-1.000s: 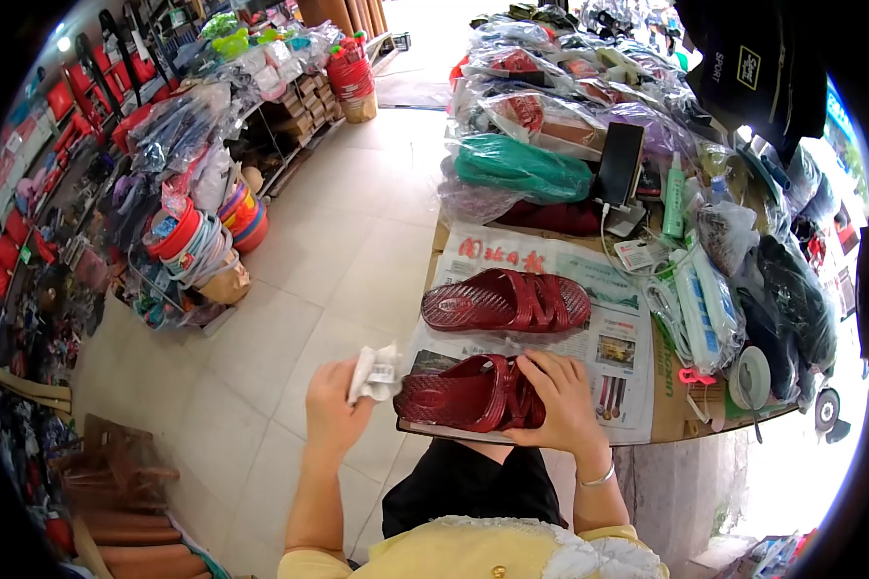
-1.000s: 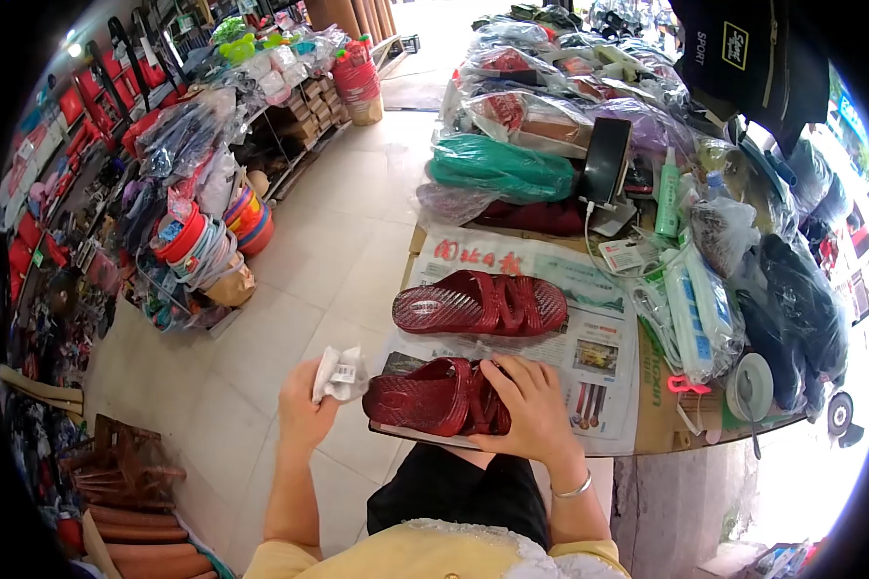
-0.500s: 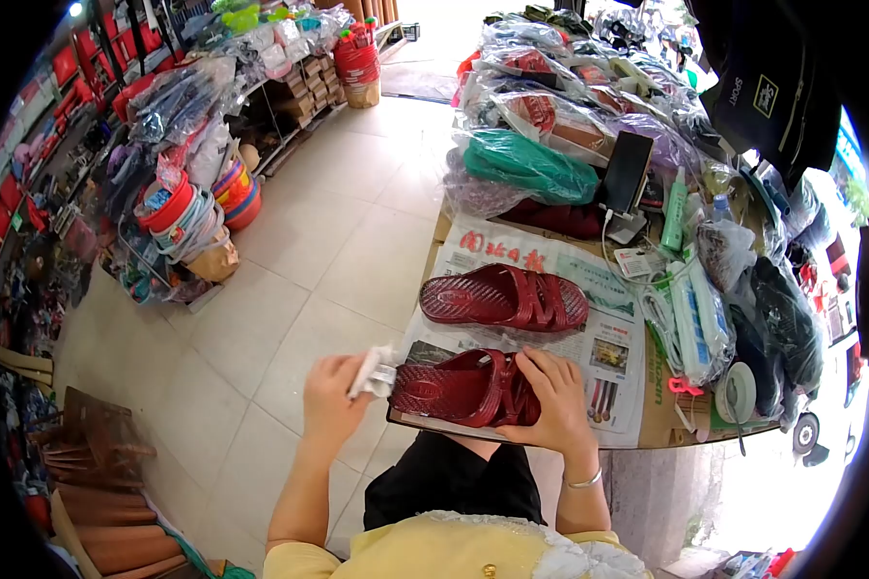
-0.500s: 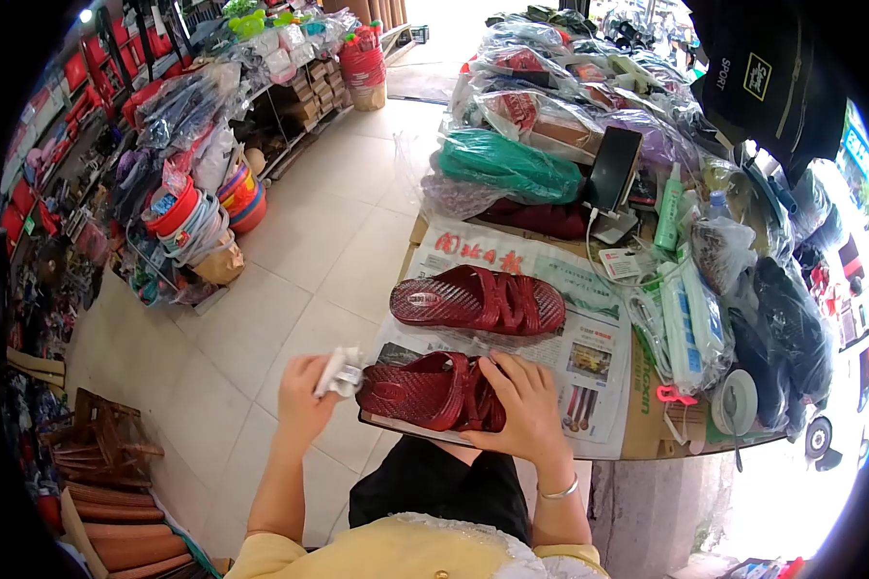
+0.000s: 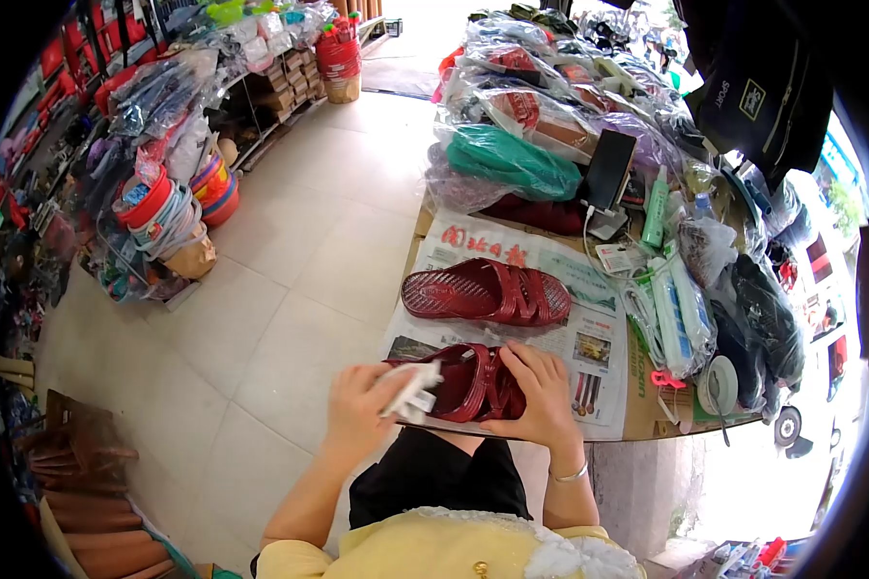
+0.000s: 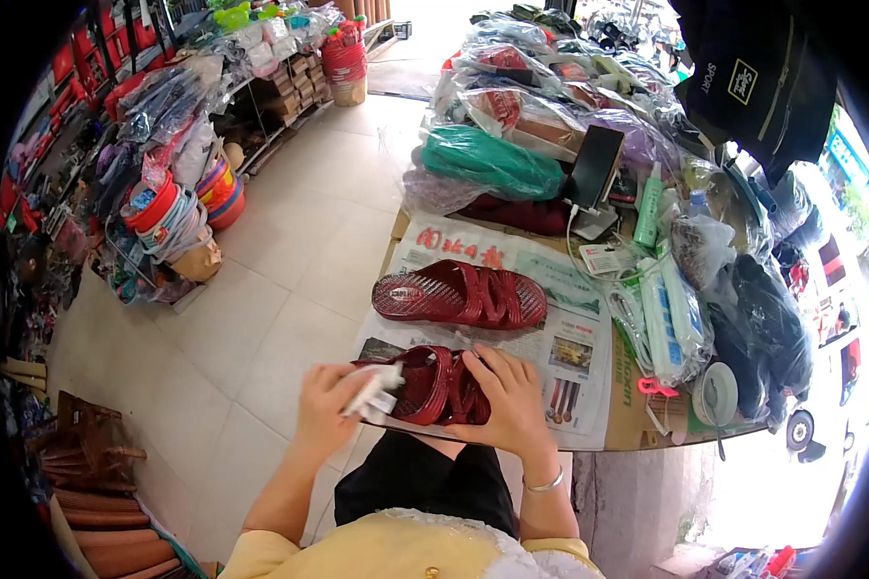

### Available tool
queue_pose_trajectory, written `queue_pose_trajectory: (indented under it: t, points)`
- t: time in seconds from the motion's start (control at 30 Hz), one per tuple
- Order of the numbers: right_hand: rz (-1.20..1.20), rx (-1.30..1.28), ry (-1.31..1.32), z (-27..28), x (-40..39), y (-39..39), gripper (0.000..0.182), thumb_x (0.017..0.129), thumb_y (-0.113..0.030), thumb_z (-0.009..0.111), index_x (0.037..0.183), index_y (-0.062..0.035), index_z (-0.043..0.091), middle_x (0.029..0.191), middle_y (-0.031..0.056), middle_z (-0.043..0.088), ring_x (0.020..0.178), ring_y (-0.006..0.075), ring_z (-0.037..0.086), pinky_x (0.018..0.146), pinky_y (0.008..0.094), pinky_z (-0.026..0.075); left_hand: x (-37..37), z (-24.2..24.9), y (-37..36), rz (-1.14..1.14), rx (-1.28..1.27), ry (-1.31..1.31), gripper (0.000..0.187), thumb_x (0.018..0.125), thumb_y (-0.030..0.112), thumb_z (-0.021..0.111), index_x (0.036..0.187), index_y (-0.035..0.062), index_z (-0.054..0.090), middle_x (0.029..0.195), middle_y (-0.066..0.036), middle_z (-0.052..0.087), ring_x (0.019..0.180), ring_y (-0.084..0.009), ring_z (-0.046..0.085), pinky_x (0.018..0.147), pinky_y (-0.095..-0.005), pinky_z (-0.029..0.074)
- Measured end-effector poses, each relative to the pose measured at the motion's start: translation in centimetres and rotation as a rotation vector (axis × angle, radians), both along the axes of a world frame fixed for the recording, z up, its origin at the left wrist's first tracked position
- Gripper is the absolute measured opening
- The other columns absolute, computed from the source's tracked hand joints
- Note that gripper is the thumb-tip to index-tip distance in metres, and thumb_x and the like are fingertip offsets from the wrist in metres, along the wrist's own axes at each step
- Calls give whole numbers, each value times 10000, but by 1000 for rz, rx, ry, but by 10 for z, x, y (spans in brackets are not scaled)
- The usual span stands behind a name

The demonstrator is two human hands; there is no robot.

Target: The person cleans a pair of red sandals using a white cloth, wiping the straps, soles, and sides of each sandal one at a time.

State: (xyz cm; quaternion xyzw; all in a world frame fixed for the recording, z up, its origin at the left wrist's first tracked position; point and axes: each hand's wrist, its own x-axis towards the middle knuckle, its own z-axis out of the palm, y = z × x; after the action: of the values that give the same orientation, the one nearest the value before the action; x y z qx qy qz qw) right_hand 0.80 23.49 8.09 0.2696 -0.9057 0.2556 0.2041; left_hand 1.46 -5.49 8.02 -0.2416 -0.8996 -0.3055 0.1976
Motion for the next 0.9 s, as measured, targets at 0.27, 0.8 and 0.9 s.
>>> queue_pose_trajectory:
  t: [0.27,0.8,0.9]
  points:
    - [-4,-24,-7,0,0,-1,963,591,-491,875,1390,-72,538,1385,162,562,1225,367,548,1008,493,400,-3,-1,-33,222,264,69,465,712,2,678,1167,95,687,1087,-106,641,982,-332,576,861,-454,453]
    - [5,-38,-24,1,0,0,974,580,-476,886,1398,-84,532,1386,158,561,1238,369,538,1028,491,396,-13,-15,-43,315,109,25,505,694,25,676,1195,82,666,1111,-120,629,1019,-350,562,908,-466,424]
    - [1,-27,-24,0,0,0,977,577,-473,888,1398,-81,530,1386,158,559,1238,368,537,1027,491,394,-6,5,-26,254,163,127,524,681,36,682,1202,86,665,1101,-116,628,1001,-343,567,895,-463,426]
